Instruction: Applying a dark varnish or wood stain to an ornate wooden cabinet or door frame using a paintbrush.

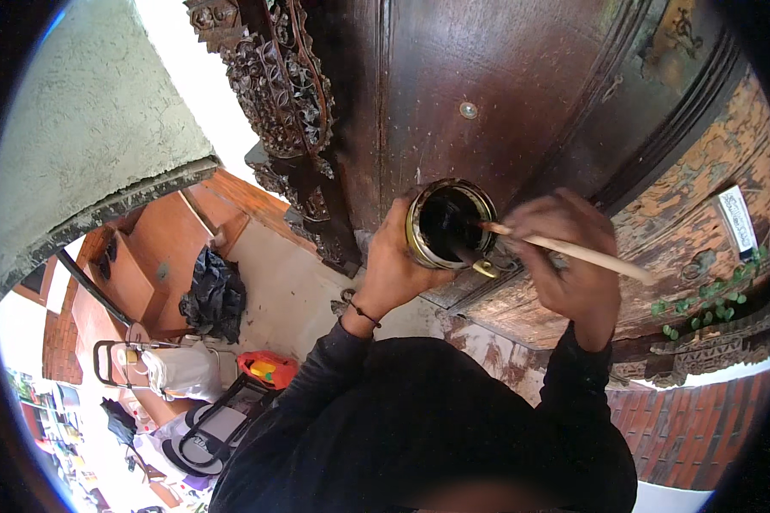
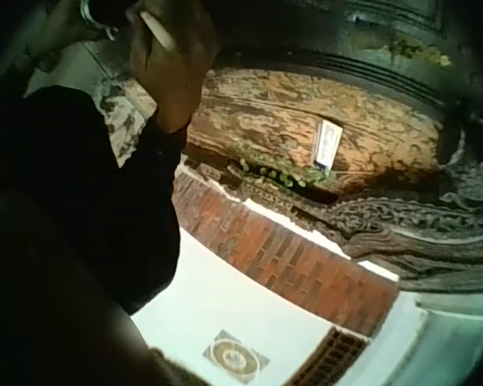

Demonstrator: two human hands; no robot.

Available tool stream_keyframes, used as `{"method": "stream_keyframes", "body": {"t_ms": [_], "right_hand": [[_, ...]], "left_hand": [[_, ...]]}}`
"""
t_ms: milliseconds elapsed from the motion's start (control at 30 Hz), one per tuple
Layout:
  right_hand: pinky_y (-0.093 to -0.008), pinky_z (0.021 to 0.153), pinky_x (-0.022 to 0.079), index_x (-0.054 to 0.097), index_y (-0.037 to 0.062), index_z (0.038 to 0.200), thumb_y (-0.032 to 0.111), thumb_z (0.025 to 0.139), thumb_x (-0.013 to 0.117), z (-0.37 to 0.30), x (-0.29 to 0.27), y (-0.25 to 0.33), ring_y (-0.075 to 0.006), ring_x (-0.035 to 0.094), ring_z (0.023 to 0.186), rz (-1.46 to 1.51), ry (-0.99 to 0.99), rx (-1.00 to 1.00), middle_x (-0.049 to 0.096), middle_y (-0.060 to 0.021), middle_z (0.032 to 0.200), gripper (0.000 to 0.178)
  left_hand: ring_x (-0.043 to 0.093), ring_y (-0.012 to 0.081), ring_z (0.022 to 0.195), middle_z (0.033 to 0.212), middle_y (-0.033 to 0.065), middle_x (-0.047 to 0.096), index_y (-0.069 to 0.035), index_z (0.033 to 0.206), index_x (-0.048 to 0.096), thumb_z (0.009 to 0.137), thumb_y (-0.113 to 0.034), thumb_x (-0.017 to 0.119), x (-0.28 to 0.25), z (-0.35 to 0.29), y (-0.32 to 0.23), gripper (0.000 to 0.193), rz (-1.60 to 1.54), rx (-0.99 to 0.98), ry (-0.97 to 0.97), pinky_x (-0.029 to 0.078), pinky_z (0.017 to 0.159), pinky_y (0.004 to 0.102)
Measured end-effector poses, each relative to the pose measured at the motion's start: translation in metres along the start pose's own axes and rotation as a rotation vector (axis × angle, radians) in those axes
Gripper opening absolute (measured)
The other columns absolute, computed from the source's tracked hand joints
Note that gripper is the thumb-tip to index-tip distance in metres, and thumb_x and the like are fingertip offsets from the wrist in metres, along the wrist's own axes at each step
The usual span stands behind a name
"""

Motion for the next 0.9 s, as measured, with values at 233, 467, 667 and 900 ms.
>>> {"method": "stream_keyframes", "body": {"t_ms": [233, 467, 667, 900], "right_hand": [[-0.0361, 0.075, 0.06, 0.071, 0.0025, 0.102, -0.006, 0.087, 0.085, 0.003, -0.012, -0.014, -0.026, 0.077, 0.087, 0.163, -0.282, 0.04, 0.078, -0.0162, 0.098, 0.023], [-0.0327, 0.076, 0.06, 0.07, 0.0007, 0.103, -0.009, 0.09, 0.082, 0.001, -0.021, -0.027, -0.0254, 0.079, 0.093, 0.169, -0.331, 0.085, 0.078, -0.0172, 0.098, 0.02], [-0.0267, 0.078, 0.056, 0.061, 0.0, 0.107, -0.005, 0.102, 0.075, 0.028, -0.031, -0.05, -0.012, 0.069, 0.091, 0.235, -0.677, -0.024, 0.068, -0.0096, 0.101, 0.016], [-0.025, 0.075, 0.054, 0.061, 0.001, 0.108, 0.001, 0.104, 0.076, 0.095, -0.042, -0.043, -0.0094, 0.065, 0.085, 0.235, -0.981, -0.162, 0.069, -0.0066, 0.1, 0.015]], "left_hand": [[0.073, 0.0409, 0.118, 0.128, 0.019, 0.073, -0.006, 0.142, 0.055, 0.064, -0.025, 0.103, -0.007, 0.003, 0.01, 0.094, 0.079, -0.019, -0.05, 0.059, 0.1, 0.0459], [0.077, 0.0394, 0.109, 0.116, 0.0188, 0.077, -0.006, 0.133, 0.056, 0.065, -0.028, 0.103, -0.024, 0.036, 0.019, 0.086, 0.063, -0.1, -0.112, 0.061, 0.094, 0.0452], [0.078, 0.035, 0.108, 0.116, 0.0192, 0.078, -0.004, 0.131, 0.058, 0.066, -0.032, 0.104, -0.057, 0.112, -0.008, 0.084, -0.022, 0.055, -0.217, 0.06, 0.095, 0.0421], [0.077, 0.0275, 0.109, 0.12, 0.0172, 0.078, 0.001, 0.131, 0.06, 0.063, -0.039, 0.106, -0.095, 0.206, -0.034, 0.091, -0.086, 0.111, -0.271, 0.059, 0.099, 0.0389]]}}
Point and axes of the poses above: each hand's wrist, its own z-axis towards the middle knuckle, its own x-axis out of the palm, y = z × x, the point moved 5 cm from there along z, towards the middle knuckle
